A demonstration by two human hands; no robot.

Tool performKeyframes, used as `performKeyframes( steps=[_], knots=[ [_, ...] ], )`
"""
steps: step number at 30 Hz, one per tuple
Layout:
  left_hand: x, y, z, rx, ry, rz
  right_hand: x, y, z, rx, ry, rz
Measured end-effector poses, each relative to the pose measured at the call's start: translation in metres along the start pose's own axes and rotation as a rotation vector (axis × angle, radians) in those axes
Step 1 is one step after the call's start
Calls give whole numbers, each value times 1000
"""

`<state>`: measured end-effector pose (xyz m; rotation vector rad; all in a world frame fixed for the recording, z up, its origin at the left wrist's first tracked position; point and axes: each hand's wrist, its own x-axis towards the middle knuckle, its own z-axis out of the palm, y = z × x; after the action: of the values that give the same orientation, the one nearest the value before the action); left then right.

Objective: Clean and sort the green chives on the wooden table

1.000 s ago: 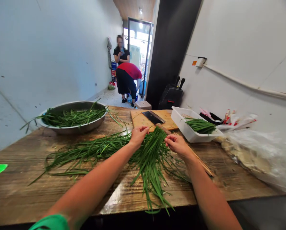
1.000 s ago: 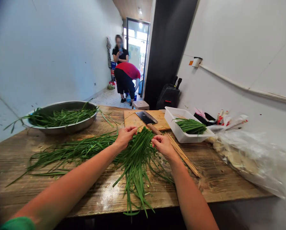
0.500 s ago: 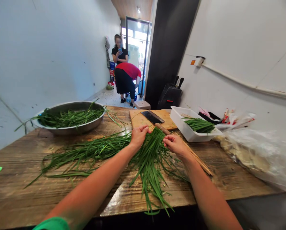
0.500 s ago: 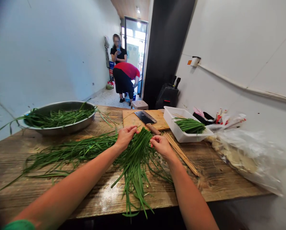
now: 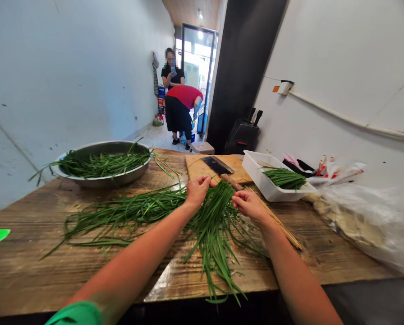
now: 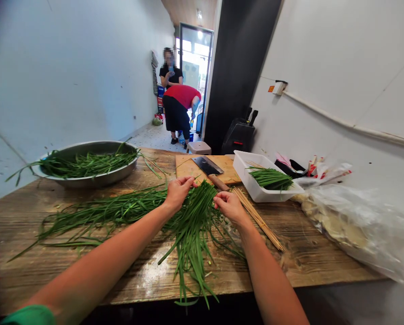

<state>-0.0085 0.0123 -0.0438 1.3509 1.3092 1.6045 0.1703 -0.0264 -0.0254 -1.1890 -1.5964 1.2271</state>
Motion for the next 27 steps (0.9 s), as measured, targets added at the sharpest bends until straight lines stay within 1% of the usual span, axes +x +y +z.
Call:
performKeyframes(
  steps=[3,7,12,15,18,19,20,23,24,25,27],
  knots=[
    [-1,2,0,-24,2,-11,0,-1,1,17,7,13],
    [0,1,-1,-43,-26,0,-1,-3,1,29,4,29],
    [-2,2,-2,-32,-53,22,-1,-3,2,27,20,15],
    [-6,7,-2,-29,-141,10,0,1,2,5,25,-2],
    [-5,10,-7,3,-286,-47,1,4,0,-16,19,-23],
    [-2,10,-10,34,-304,-45,1,4,-3,-13,18,-29],
    [1,10,-15,75,-288,-27,1,3,-6,-2,15,-32],
    [12,4,-28,271,-180,63,-5,-5,-20,76,14,-60],
    [13,2,-32,360,-188,85,-8,-9,-26,115,24,-85],
    [13,0,-34,457,-235,100,-11,-12,-32,158,42,-120],
    [10,-3,-36,659,-377,135,-18,-17,-45,246,113,-203]
  ],
)
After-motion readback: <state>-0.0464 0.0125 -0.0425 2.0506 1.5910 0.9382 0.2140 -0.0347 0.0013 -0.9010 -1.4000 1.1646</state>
